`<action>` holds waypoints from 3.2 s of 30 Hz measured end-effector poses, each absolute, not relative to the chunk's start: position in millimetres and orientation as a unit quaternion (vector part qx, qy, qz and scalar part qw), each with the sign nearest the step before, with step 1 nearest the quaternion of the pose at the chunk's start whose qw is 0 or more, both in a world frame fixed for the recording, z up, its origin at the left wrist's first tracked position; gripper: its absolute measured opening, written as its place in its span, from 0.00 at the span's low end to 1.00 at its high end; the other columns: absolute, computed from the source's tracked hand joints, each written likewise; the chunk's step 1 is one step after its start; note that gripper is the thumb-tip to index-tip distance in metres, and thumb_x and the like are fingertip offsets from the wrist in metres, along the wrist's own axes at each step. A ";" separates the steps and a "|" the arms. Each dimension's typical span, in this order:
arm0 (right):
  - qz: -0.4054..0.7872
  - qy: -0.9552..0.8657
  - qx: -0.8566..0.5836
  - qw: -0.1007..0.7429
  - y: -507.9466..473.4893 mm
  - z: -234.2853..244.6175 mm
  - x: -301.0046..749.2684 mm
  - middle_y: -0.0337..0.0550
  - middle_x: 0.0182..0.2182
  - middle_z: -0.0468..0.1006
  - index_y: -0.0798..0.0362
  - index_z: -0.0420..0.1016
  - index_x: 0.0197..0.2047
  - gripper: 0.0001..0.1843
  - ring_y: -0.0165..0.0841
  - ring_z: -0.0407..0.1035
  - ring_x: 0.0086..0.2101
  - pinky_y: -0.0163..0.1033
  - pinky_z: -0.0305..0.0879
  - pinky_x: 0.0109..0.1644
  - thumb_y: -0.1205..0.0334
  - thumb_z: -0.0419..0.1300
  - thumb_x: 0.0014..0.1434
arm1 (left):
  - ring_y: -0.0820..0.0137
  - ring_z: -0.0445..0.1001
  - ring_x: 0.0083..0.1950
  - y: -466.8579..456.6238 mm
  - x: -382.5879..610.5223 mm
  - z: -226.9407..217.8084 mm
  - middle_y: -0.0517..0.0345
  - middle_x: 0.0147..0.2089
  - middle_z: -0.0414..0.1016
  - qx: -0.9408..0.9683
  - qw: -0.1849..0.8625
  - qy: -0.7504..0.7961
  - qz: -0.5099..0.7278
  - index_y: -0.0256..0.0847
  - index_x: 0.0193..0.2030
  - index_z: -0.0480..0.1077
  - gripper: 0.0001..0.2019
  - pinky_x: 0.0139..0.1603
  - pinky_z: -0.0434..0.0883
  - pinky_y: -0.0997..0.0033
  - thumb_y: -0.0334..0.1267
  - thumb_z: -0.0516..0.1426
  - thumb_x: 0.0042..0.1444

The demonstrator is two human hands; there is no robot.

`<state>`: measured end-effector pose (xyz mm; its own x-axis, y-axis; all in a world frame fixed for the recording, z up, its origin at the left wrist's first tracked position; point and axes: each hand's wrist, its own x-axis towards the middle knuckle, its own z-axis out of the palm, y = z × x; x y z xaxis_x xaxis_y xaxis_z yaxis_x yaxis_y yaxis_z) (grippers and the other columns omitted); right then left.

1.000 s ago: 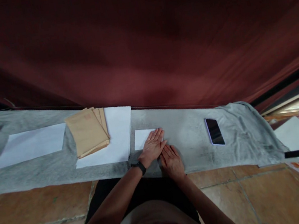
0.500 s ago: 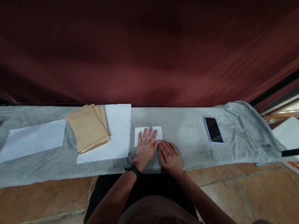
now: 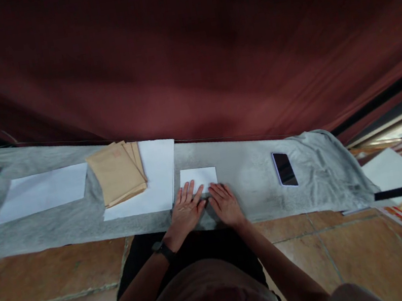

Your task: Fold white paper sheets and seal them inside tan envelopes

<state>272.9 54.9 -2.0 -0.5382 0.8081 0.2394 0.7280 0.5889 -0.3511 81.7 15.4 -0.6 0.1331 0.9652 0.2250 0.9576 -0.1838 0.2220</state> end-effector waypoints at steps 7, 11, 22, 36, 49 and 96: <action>0.099 -0.903 -0.390 0.148 84.2 4.0 235.1 0.53 0.70 0.66 0.59 0.68 0.68 0.24 0.38 0.59 0.69 0.49 0.53 0.75 0.59 0.47 0.76 | 0.54 0.52 0.79 13.1 79.0 -0.5 0.38 0.76 0.56 0.770 0.010 0.621 0.144 0.31 0.72 0.62 0.28 0.77 0.55 0.48 0.42 0.49 0.70; 0.132 -0.904 -0.379 0.146 100.1 6.6 213.4 0.52 0.70 0.65 0.56 0.67 0.69 0.24 0.38 0.58 0.69 0.51 0.53 0.74 0.58 0.48 0.76 | 0.51 0.57 0.77 12.0 77.2 -1.3 0.31 0.73 0.62 0.782 0.007 0.607 0.141 0.25 0.68 0.65 0.27 0.76 0.57 0.47 0.43 0.50 0.69; 0.135 -0.892 -0.401 0.156 120.4 -2.4 190.2 0.43 0.71 0.63 0.50 0.67 0.70 0.24 0.38 0.57 0.70 0.50 0.46 0.76 0.57 0.47 0.76 | 0.51 0.60 0.75 13.1 76.2 4.4 0.39 0.71 0.66 0.784 0.032 0.603 0.143 0.39 0.62 0.73 0.21 0.75 0.59 0.44 0.45 0.51 0.70; 0.074 -0.870 -0.457 0.171 106.2 -6.7 226.3 0.55 0.72 0.59 0.59 0.58 0.74 0.28 0.42 0.53 0.72 0.55 0.50 0.74 0.56 0.46 0.76 | 0.53 0.51 0.79 11.3 79.6 5.3 0.39 0.77 0.54 0.774 0.020 0.615 0.151 0.36 0.70 0.65 0.25 0.76 0.55 0.46 0.43 0.49 0.71; 0.055 -0.868 -0.463 0.171 60.7 -8.1 264.0 0.52 0.72 0.60 0.59 0.57 0.75 0.30 0.42 0.56 0.71 0.54 0.51 0.75 0.57 0.49 0.74 | 0.54 0.50 0.79 25.3 94.0 -0.9 0.39 0.78 0.53 0.728 0.054 0.664 0.163 0.34 0.74 0.59 0.27 0.76 0.55 0.45 0.44 0.44 0.73; 0.072 -0.824 -0.504 0.250 47.4 -12.5 272.0 0.51 0.64 0.73 0.57 0.73 0.65 0.24 0.42 0.67 0.64 0.51 0.59 0.72 0.68 0.50 0.70 | 0.47 0.58 0.76 59.1 79.6 -6.3 0.28 0.75 0.56 0.582 0.098 0.742 0.318 0.24 0.70 0.60 0.30 0.72 0.63 0.47 0.40 0.52 0.65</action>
